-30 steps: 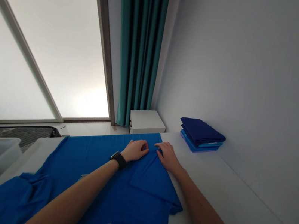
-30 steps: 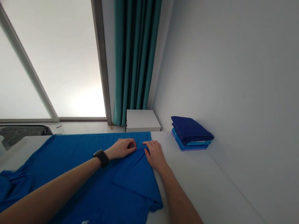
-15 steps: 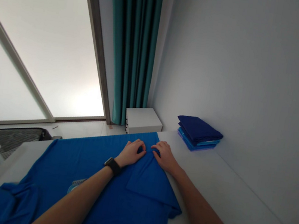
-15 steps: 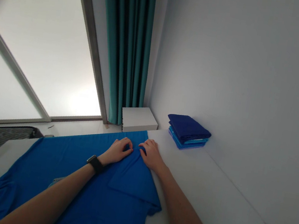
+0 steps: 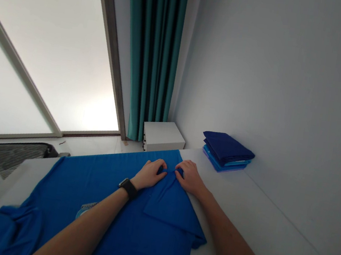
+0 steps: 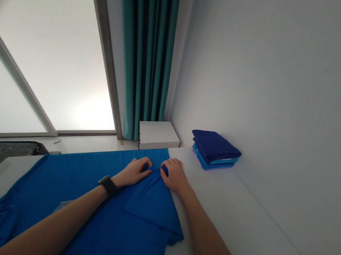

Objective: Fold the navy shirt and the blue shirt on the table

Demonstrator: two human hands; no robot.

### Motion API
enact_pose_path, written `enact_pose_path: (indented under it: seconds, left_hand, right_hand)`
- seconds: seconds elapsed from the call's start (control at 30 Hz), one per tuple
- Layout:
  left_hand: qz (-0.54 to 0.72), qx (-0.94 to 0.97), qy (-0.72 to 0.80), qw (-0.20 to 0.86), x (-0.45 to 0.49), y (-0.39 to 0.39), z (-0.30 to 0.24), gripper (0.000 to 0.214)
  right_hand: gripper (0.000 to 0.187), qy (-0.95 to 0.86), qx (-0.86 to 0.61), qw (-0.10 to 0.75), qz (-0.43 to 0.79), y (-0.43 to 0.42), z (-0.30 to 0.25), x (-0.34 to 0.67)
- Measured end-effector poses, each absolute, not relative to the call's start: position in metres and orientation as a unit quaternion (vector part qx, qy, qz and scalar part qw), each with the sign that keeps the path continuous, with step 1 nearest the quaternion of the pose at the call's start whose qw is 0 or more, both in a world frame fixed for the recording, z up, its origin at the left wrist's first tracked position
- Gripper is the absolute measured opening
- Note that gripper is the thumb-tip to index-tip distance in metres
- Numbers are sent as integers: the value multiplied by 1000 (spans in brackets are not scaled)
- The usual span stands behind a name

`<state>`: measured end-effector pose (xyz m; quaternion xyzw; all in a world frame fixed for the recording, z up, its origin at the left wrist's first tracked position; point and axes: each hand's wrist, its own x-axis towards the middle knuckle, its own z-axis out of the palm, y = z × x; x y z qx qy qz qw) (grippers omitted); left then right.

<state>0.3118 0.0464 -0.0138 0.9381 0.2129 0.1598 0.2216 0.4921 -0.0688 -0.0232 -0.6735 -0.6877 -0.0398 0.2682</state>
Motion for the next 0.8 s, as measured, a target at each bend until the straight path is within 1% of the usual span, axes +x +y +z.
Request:
enact_pose_path:
  seconds: [0.27,0.43,0.5,0.63,0.8]
  left_hand:
    - [164,928,214,257,312,47,-12,11]
    - [163,928,209,263,311,46,-12,31]
    - [161,930,204,262,310,45,-11,32]
    - [157,935,195,252,309,45,-10,27]
    - [159,936,194,247,309,45,-11,28]
  right_hand:
    - [13,-630,-741,216,-89,-68,-30,502]
    - [14,-591,-781,172,-108,-70,-31,504]
    - [15,-577,-792,167,-109,-71,-32,505]
    - [15,-574,-796,163,-98,-71,-33,507]
    - [18,-564,-801,183,-79,-70,-37,512]
